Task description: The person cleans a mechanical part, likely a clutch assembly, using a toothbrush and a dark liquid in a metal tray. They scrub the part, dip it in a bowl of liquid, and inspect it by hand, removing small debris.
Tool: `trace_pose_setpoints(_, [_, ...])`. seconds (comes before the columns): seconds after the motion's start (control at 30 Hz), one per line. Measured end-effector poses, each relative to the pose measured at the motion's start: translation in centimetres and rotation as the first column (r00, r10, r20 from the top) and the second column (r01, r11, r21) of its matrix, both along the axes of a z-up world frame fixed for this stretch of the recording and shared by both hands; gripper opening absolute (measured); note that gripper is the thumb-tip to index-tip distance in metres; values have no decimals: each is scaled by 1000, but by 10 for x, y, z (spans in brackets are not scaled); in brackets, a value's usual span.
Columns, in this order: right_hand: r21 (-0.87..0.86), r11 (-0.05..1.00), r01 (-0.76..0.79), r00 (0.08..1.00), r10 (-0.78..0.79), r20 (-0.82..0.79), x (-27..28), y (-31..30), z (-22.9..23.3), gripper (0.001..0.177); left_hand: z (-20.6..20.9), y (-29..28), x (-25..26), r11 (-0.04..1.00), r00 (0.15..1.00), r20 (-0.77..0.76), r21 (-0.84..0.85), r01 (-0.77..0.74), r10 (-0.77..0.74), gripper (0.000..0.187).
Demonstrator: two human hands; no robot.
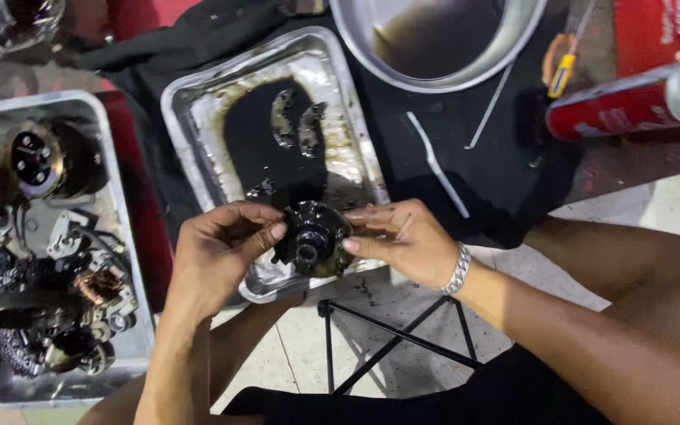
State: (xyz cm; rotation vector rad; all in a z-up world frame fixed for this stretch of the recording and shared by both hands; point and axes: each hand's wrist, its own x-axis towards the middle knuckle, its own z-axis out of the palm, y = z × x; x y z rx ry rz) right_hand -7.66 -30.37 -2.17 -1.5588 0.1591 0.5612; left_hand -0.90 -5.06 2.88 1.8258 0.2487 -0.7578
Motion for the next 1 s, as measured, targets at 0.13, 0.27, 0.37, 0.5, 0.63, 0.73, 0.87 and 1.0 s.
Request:
trace_pose_setpoints(0.13, [183,969,163,961,-113,-254,-22,-21,-2,41,-5,-28,-8,998,999,-5,-38,53,-53,30])
trace_pose_setpoints(0.27, [303,918,255,947,-174,-270,-33,-44,-7,40,-7,-53,-8,997,998,-65,-70,20,-24,30])
trace_pose_setpoints(0.37, [301,910,285,940,-204,-272,-37,-61,-8,41,-5,-67,-6,993,997,-76,-116,22,-30,30])
trace_pose_setpoints(0.5, [231,928,293,922,-211,-324,-41,-75,-10,41,-6,-79,-6,989,996,-20,-123,87,-90,29])
trace_pose_setpoints(0.63, [250,916,313,927,-237,-291,-41,-80,-11,39,-9,-80,-2,982,991,6,-135,133,-133,26])
trace_pose_setpoints(0.73, [271,893,359,910,-271,-314,-39,-79,-14,40,-15,-80,-3,975,991,20,-180,134,-132,26])
trace_pose_setpoints(0.87, [336,834,438,881,-323,-347,-37,-82,-19,37,-25,-69,-4,954,995,13,-283,96,-96,34])
trace_pose_setpoints(1.0, [399,759,514,851,-393,-348,-31,-88,-23,27,-29,-58,-3,945,991,-69,-313,92,-119,42])
